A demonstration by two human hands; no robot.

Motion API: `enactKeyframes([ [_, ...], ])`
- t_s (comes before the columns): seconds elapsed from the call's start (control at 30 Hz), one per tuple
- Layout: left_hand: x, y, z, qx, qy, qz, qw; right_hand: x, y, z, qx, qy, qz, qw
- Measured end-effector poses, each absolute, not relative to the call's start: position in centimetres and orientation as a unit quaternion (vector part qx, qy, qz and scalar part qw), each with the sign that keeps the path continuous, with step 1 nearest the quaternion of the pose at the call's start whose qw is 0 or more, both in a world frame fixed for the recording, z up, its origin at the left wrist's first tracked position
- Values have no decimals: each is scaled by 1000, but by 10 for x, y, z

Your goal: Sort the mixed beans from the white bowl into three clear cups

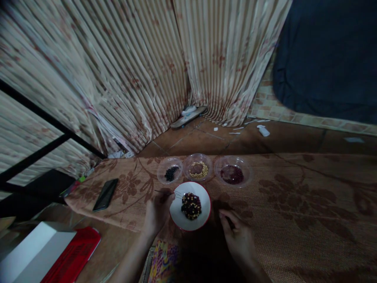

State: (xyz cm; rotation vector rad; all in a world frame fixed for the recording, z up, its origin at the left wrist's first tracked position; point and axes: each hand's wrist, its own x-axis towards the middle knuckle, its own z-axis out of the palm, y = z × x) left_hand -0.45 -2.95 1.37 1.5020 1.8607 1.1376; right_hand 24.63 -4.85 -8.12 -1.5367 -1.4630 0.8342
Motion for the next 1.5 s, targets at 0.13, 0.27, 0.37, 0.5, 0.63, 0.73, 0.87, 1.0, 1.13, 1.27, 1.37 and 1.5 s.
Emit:
enactKeyframes([
  [0.13,-10,-25,10,575,667,403,249,245,-49,-84,-619,-586,324,410],
  [0.27,-13,-24,7,610,681,353,199,244,-48,-83,-611,-598,318,411],
  [0.37,-12,-24,5,618,697,328,158,245,-48,-81,-611,-603,313,406],
  [0.5,-10,-26,4,620,705,314,140,245,-48,-81,-609,-608,310,405],
  [0.63,-9,-26,5,616,717,299,130,245,-47,-84,-610,-606,309,407],
  [0.73,-9,-26,4,622,711,302,125,246,-48,-87,-607,-610,311,405],
  [0.87,-9,-28,1,628,703,310,119,246,-48,-88,-613,-608,307,401],
  [1.0,-8,-29,1,629,704,307,120,246,-49,-88,-608,-614,304,402],
  [1.13,-8,-29,-1,630,700,315,118,247,-48,-86,-603,-617,306,402],
  [1.27,-7,-29,-3,631,687,336,131,246,-48,-86,-602,-614,314,403],
  [1.37,-7,-29,-2,620,684,353,152,246,-49,-88,-603,-613,312,404],
  [1.5,-5,-28,11,593,694,371,171,246,-49,-88,-605,-613,312,402],
])
